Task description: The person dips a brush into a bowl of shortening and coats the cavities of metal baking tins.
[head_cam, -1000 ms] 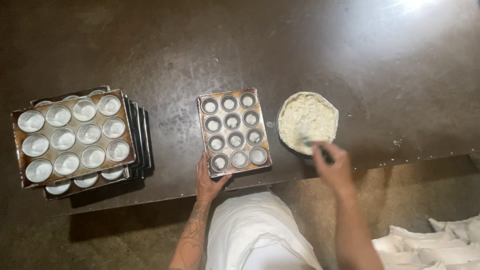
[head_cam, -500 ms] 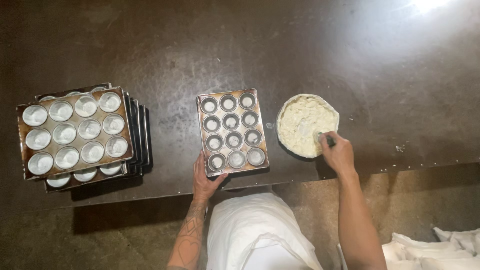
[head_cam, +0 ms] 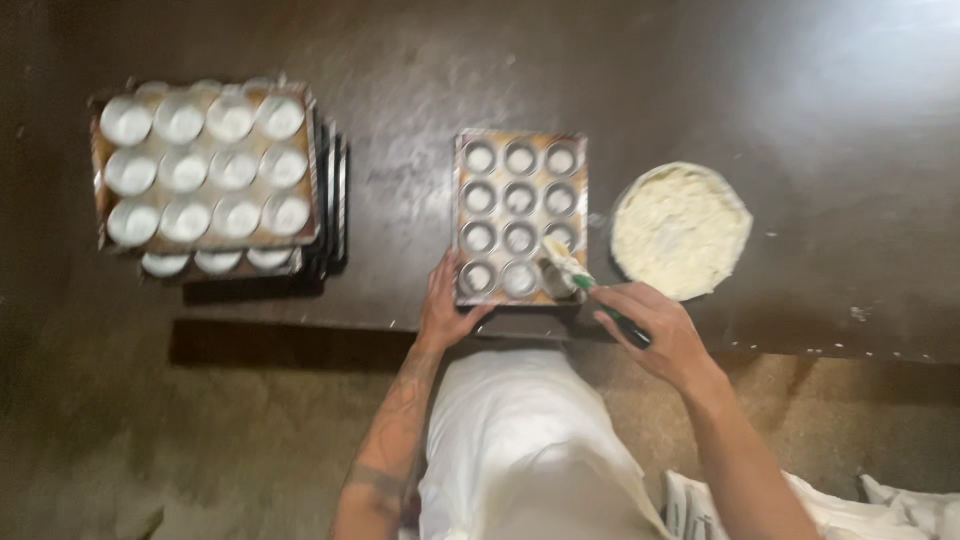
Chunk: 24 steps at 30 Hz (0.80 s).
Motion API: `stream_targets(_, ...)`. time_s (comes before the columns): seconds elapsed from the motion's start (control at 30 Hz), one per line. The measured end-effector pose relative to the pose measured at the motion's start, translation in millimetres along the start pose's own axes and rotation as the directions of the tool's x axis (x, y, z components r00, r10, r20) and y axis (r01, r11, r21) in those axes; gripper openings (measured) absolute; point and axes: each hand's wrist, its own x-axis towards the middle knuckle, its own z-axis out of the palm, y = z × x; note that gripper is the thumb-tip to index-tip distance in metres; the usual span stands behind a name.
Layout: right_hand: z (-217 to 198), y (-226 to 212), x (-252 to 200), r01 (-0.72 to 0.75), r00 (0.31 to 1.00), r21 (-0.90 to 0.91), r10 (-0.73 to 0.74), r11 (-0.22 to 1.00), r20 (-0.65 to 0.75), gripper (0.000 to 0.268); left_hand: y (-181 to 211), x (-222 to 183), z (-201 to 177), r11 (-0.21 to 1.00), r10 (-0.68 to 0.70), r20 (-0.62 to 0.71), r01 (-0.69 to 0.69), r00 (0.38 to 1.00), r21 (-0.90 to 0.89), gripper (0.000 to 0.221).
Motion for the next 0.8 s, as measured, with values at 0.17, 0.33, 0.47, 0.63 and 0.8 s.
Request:
stream_targets(0.17,18,-13,35,0.337,0.903,-0.175,-0.265,0.925,0.339,0.04,0,-5,-3,1.0,0.018,0.003,-0.018,1.0,-0.002,0.118)
stream_targets(0.33,38,-31,61,0.674,0.633,-0.275,-0.344,0.686,0.694,0.05,-2,-4,-4,0.999,0.046,-0.002,-0.046,0.999,-0.003,0.122)
stream_targets(0.47,75,-33,81,0.738,0.527,-0.243,-0.311,0.63,0.791,0.032,-5,-5,-1,1.0,0.031,0.006,-0.031,1.0,0.002,0.121)
stream_targets(0.63,139,1,99,0.355,0.752,-0.058,-0.248,0.933,0.61,0.016,-6,-5,-1,0.999,0.035,0.011,-0.036,0.999,0.02,0.122)
stream_targets(0.8,198,54,80,-0.549,0.836,0.356,0.485,0.756,0.258,0.035,0,-4,-3,1.0,0.013,0.005,-0.013,1.0,0.008,0.123)
